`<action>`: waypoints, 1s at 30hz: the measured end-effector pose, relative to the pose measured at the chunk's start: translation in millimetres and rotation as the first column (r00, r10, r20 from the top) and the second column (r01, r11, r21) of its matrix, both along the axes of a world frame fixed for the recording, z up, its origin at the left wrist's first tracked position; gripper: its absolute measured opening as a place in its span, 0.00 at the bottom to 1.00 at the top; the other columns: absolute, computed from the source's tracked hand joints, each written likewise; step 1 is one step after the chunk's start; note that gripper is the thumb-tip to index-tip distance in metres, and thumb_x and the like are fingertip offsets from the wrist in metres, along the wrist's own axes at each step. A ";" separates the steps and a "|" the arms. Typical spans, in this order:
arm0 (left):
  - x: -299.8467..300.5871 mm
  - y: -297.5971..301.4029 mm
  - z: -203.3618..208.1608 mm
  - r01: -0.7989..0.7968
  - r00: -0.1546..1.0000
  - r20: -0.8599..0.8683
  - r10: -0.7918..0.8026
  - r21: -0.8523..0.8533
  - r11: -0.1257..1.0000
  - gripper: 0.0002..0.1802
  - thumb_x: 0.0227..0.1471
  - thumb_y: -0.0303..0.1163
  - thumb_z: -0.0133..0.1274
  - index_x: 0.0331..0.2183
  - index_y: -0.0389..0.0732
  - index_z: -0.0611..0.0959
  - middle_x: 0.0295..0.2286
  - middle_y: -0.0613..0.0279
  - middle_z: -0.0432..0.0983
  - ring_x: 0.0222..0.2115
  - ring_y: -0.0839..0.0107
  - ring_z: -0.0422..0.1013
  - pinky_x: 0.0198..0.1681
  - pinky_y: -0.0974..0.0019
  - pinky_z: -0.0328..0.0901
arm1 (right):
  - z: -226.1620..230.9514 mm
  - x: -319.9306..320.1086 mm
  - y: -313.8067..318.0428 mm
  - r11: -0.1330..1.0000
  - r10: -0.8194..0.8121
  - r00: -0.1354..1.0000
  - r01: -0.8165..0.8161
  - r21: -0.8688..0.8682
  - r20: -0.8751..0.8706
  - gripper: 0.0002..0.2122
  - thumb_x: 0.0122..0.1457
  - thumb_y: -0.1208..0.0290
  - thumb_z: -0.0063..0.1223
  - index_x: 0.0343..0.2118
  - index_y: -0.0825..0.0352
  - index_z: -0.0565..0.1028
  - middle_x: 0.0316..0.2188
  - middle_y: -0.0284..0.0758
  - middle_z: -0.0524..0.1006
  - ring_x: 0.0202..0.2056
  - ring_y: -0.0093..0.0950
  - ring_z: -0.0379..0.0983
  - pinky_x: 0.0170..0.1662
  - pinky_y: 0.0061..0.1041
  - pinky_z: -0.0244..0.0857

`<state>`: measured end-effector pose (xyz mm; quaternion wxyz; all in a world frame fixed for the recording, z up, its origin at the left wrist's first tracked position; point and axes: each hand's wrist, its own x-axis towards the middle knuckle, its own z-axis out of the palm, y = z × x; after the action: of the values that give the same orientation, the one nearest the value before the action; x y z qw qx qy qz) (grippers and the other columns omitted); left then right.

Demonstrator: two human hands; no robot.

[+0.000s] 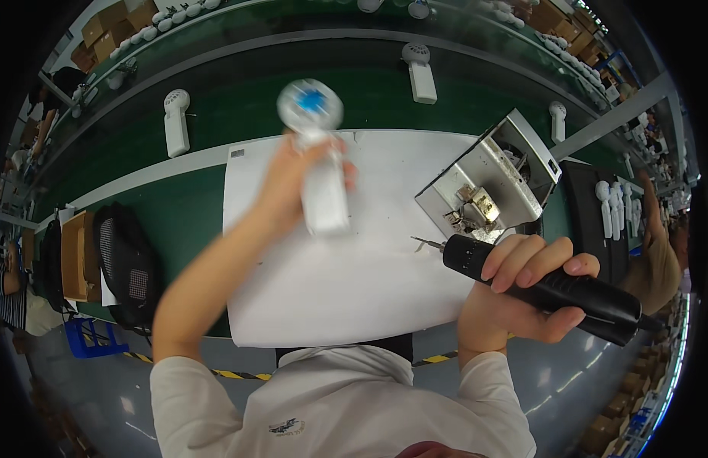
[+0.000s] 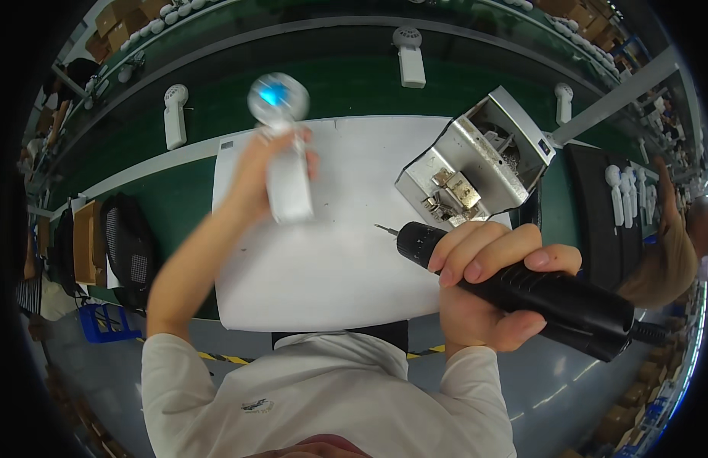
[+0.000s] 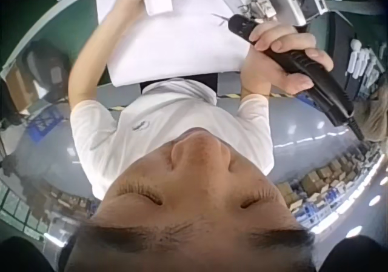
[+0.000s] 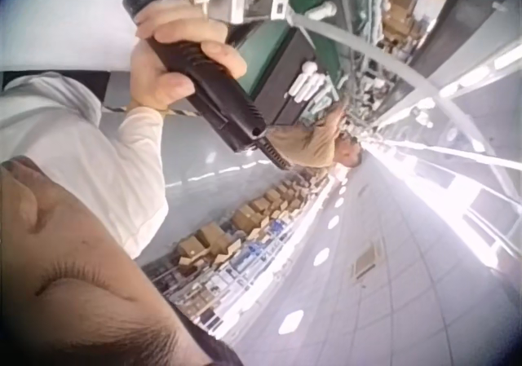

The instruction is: Assembling the components of a handheld fan using an electric screwdriver at a production station.

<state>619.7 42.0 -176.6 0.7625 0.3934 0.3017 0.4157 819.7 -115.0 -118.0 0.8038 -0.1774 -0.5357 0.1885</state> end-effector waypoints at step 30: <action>35.3 -63.9 -53.4 0.327 0.943 0.064 -0.327 0.009 0.945 0.33 0.61 0.34 0.42 0.59 0.40 0.44 0.43 0.55 0.69 0.38 0.72 0.70 0.40 0.70 0.67 | -31.4 -25.4 30.0 0.972 0.123 0.990 -0.107 -0.208 0.068 0.23 0.55 0.51 0.58 0.40 0.59 0.59 0.20 0.34 0.68 0.18 0.27 0.67 0.23 0.26 0.67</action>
<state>655.0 -21.9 -229.9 0.8307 0.4235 0.2078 0.2955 794.4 -85.0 -149.5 0.7470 -0.2347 -0.5548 0.2812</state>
